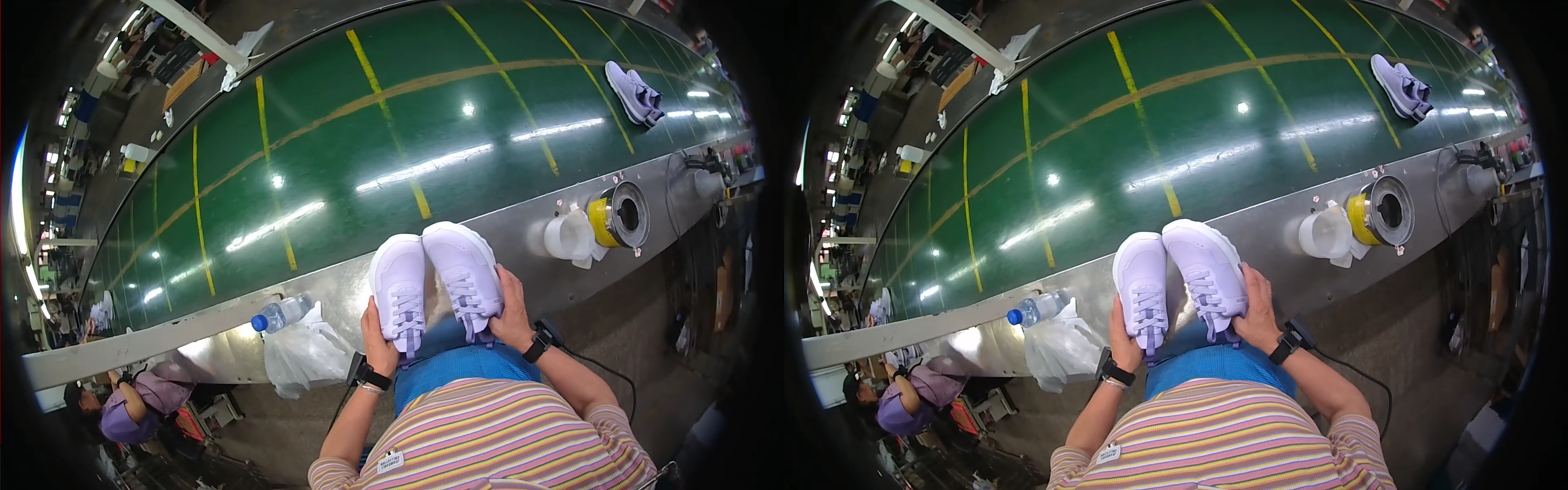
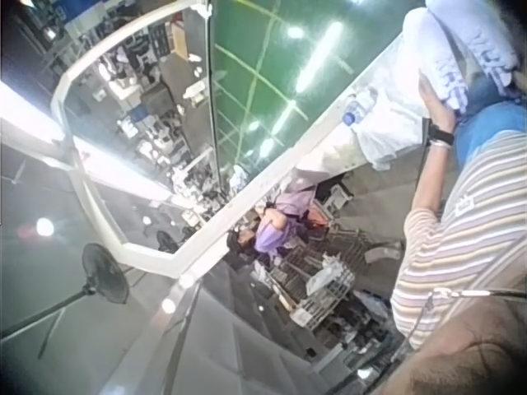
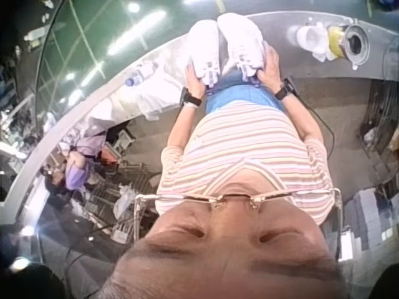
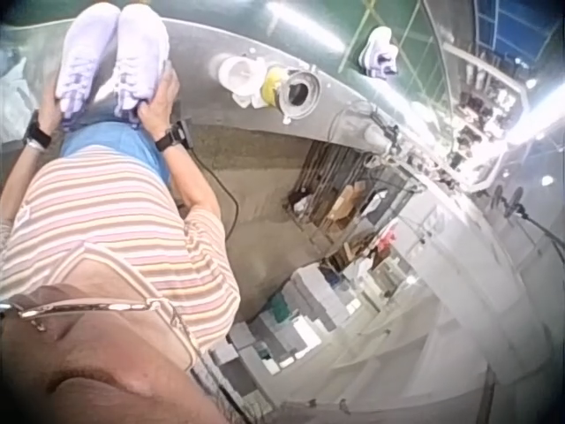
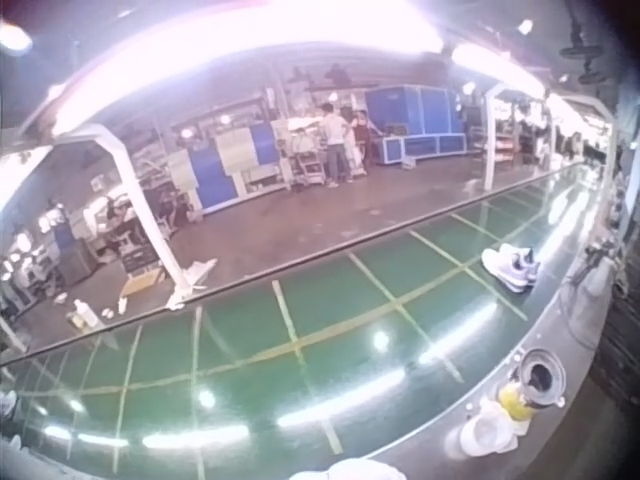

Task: Inspecting and cleaning purple and white sneakers on a conveyor belt using a cloth and liquid cleaning solution.

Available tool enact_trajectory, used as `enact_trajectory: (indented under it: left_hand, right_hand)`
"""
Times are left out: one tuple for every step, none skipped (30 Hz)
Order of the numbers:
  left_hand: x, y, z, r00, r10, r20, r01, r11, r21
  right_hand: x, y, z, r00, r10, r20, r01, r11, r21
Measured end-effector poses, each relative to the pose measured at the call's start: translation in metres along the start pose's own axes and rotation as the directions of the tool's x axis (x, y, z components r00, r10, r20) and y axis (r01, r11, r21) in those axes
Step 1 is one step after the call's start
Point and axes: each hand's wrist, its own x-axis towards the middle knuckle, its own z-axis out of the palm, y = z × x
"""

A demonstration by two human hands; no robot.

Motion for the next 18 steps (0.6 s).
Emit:
enact_trajectory:
  left_hand:
    - [0.0,0.005,0.0,0.999,-0.012,-0.036,0.014,0.999,0.039]
    - [-0.001,0.007,-0.001,0.997,-0.024,-0.072,0.029,0.997,0.076]
    - [-0.002,0.007,-0.002,0.997,-0.025,-0.076,0.03,0.997,0.076]
    - [-0.002,0.007,-0.003,0.995,-0.034,-0.09,0.043,0.994,0.102]
    - [-0.002,0.006,-0.004,0.994,-0.042,-0.104,0.056,0.99,0.129]
    - [-0.003,0.007,-0.004,0.994,-0.044,-0.101,0.057,0.99,0.127]
    - [-0.003,0.008,-0.004,0.99,-0.045,-0.131,0.063,0.988,0.139]
    - [-0.003,0.009,-0.004,0.986,-0.045,-0.159,0.069,0.986,0.15]
    - [-0.003,0.01,-0.005,0.986,-0.046,-0.158,0.07,0.987,0.148]
    - [-0.004,0.011,-0.005,0.984,-0.039,-0.175,0.072,0.98,0.184]
    - [-0.004,0.012,-0.005,0.981,-0.032,-0.192,0.075,0.972,0.221]
    - [-0.005,0.012,-0.005,0.981,-0.033,-0.192,0.076,0.973,0.219]
    - [-0.005,0.013,-0.005,0.978,-0.026,-0.206,0.073,0.972,0.225]
    - [-0.006,0.013,-0.005,0.976,-0.018,-0.219,0.07,0.971,0.23]
    - [-0.006,0.014,-0.005,0.976,-0.019,-0.219,0.07,0.971,0.228]
    - [-0.006,0.017,-0.005,0.974,-0.022,-0.226,0.076,0.97,0.233]
    - [-0.006,0.019,-0.006,0.972,-0.025,-0.233,0.081,0.968,0.237]
    - [-0.006,0.021,-0.006,0.972,-0.025,-0.233,0.081,0.968,0.235]
  right_hand:
    - [0.001,-0.004,0.0,1.0,-0.004,-0.014,0.004,1.0,-0.027]
    - [0.002,-0.007,0.001,1.0,-0.009,-0.01,0.009,1.0,-0.026]
    - [0.002,-0.011,0.001,1.0,-0.007,-0.024,0.006,0.999,-0.05]
    - [0.003,-0.014,0.002,0.999,-0.005,-0.038,0.002,0.997,-0.074]
    - [0.005,-0.018,0.004,0.999,-0.008,-0.037,0.005,0.997,-0.075]
    - [0.007,-0.021,0.005,0.999,-0.012,-0.042,0.009,0.996,-0.09]
    - [0.008,-0.023,0.007,0.999,-0.017,-0.046,0.012,0.994,-0.105]
    - [0.01,-0.026,0.008,0.999,-0.014,-0.045,0.009,0.994,-0.107]
    - [0.011,-0.028,0.009,0.999,-0.011,-0.048,0.005,0.992,-0.123]
    - [0.012,-0.03,0.011,0.999,-0.008,-0.05,0.001,0.99,-0.139]
    - [0.013,-0.031,0.012,0.999,-0.007,-0.049,0.0,0.99,-0.141]
    - [0.013,-0.032,0.014,0.999,-0.011,-0.053,0.003,0.991,-0.137]
    - [0.014,-0.033,0.016,0.998,-0.015,-0.058,0.007,0.991,-0.134]
    - [0.015,-0.036,0.017,0.998,-0.014,-0.056,0.006,0.991,-0.135]
    - [0.016,-0.038,0.018,0.998,-0.021,-0.056,0.013,0.991,-0.136]
    - [0.017,-0.04,0.019,0.998,-0.028,-0.055,0.02,0.99,-0.136]
    - [0.017,-0.041,0.019,0.998,-0.027,-0.055,0.019,0.99,-0.138]
    - [0.018,-0.042,0.02,0.998,-0.026,-0.058,0.018,0.991,-0.136]
